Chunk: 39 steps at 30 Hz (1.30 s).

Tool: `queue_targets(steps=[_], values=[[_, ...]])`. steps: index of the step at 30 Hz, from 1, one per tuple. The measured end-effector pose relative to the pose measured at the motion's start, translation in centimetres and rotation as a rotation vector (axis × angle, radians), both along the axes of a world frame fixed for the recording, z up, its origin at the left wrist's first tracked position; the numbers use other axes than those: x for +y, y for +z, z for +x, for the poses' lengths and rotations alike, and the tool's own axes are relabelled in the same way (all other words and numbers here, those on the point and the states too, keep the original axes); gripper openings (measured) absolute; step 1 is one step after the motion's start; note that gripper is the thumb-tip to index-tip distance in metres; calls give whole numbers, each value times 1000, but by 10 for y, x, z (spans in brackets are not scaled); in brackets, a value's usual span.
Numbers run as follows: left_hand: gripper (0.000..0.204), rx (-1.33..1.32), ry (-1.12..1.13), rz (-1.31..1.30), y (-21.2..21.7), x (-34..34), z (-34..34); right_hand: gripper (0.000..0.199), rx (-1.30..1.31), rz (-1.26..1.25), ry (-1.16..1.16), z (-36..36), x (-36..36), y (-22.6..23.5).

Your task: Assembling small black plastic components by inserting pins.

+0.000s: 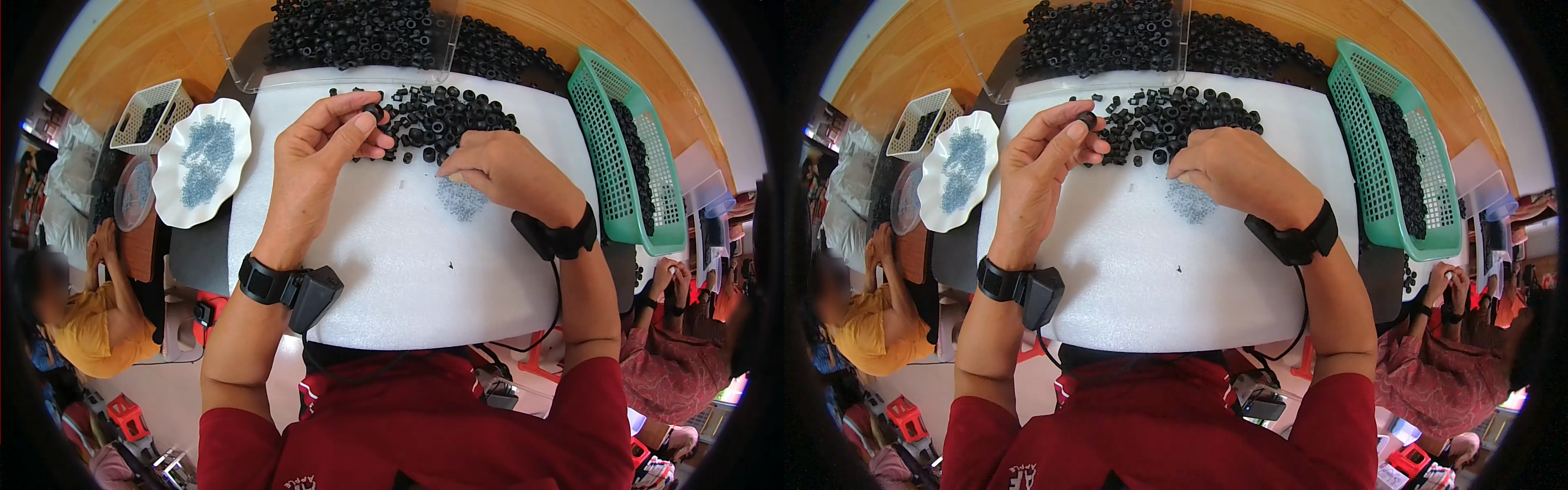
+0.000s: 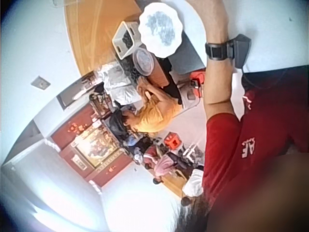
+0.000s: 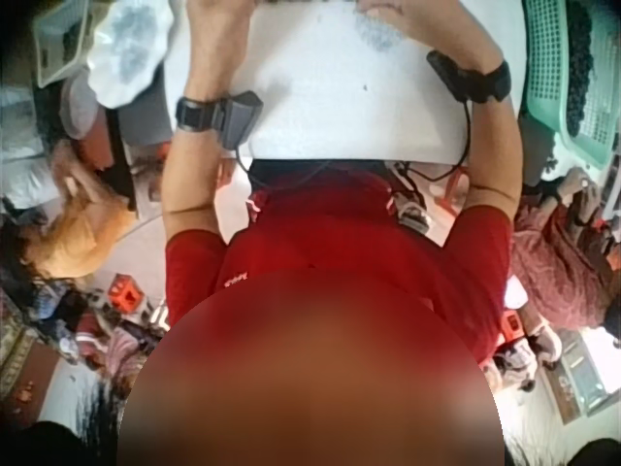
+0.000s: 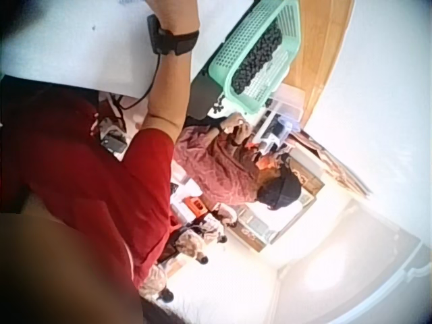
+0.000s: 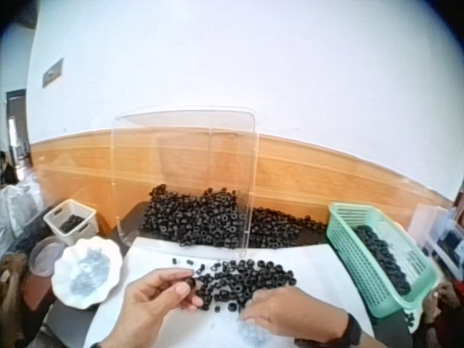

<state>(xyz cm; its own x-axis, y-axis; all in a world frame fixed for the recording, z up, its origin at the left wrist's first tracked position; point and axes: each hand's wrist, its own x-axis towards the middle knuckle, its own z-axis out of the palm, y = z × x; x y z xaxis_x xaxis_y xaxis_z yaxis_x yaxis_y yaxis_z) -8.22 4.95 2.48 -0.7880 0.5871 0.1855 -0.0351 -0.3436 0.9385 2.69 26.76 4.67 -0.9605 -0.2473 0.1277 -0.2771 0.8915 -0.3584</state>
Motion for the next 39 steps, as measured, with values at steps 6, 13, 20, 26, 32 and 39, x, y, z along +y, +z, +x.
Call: queue_targets(steps=[6,13,20,26,32,39], values=[[30,22,-18,-52,-1,-1,0,14,24,9,14,1,1,-4],[30,18,-20,-69,-2,-1,0,7,-73,-105,-111,0,-6,7],[29,11,-26,-83,-2,-1,0,9,10,-143,-72,0,-1,4],[28,8,-35,-87,-1,-1,2,12,59,-11,-3,-1,-2,-1],[27,13,-41,-94,-1,-1,2,12,98,95,-16,3,-3,-2],[25,17,-57,-111,-1,-1,2,13,-6,9,-55,4,-1,1]])
